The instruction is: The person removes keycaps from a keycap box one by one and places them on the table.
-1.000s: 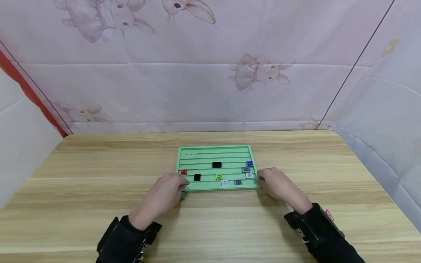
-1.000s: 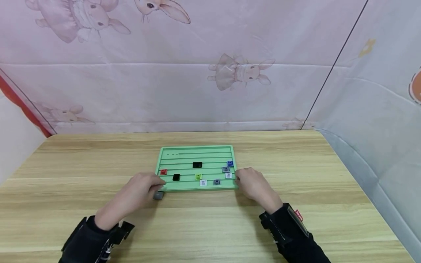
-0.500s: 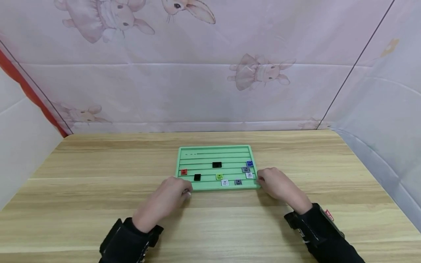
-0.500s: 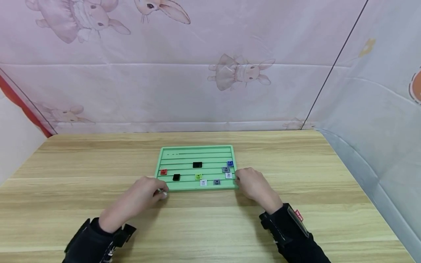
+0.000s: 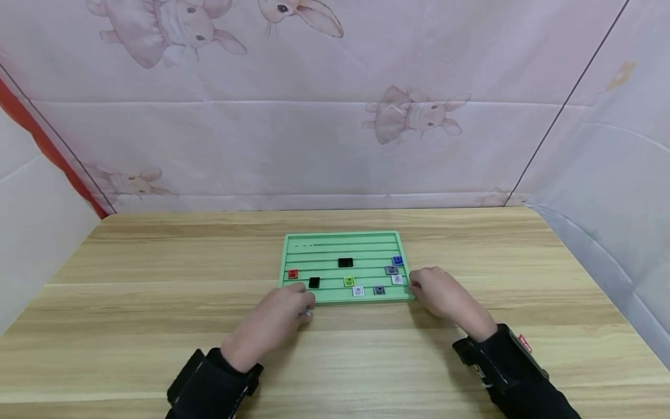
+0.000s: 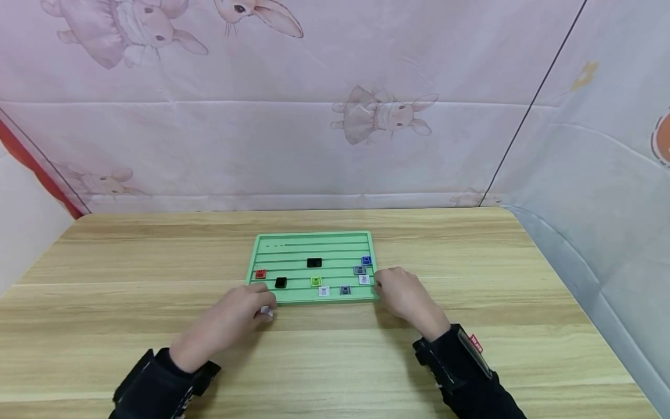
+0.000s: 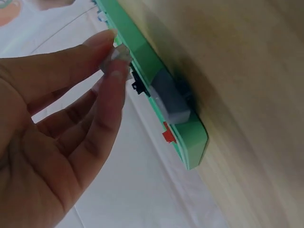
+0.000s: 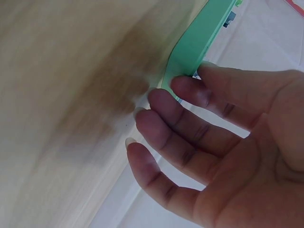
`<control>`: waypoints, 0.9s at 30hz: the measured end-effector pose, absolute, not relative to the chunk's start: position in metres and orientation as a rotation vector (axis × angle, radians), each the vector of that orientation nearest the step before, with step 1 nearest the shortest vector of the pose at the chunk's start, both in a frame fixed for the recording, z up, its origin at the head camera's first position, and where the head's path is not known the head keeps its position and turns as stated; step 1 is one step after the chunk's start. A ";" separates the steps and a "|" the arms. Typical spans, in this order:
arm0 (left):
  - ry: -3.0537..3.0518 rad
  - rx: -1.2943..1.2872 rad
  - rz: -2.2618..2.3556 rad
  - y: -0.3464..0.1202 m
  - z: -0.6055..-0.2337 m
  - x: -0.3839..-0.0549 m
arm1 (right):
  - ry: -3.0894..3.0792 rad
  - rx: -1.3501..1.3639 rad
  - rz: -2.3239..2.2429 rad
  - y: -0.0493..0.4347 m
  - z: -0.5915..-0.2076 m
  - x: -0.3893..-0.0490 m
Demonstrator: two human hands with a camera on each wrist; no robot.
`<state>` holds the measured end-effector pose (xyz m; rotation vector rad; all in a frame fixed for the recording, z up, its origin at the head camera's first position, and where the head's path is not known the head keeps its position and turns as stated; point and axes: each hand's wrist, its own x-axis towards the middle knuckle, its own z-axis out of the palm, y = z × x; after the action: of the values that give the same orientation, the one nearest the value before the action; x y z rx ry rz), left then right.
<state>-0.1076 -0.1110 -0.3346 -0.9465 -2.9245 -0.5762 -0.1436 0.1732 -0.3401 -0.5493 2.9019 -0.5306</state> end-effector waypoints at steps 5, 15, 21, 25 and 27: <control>-2.907 -0.944 -0.511 -0.109 -0.338 -0.107 | 2.899 -0.549 -0.531 0.173 -0.340 -0.144; -2.916 -0.920 -0.483 -0.110 -0.339 -0.106 | 2.902 -0.552 -0.540 0.173 -0.340 -0.142; -2.937 -0.908 -0.585 -0.116 -0.333 -0.106 | 2.903 -0.546 -0.538 0.173 -0.341 -0.144; -2.969 -0.877 -0.596 -0.118 -0.330 -0.106 | 2.908 -0.561 -0.537 0.173 -0.341 -0.144; -2.982 -0.862 -0.577 -0.118 -0.329 -0.106 | 2.908 -0.564 -0.537 0.173 -0.341 -0.144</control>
<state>-0.1061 -0.1179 -0.3290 -0.8620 -2.9817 -0.5775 -0.1444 0.1733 -0.3412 -0.5639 2.9081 -0.5366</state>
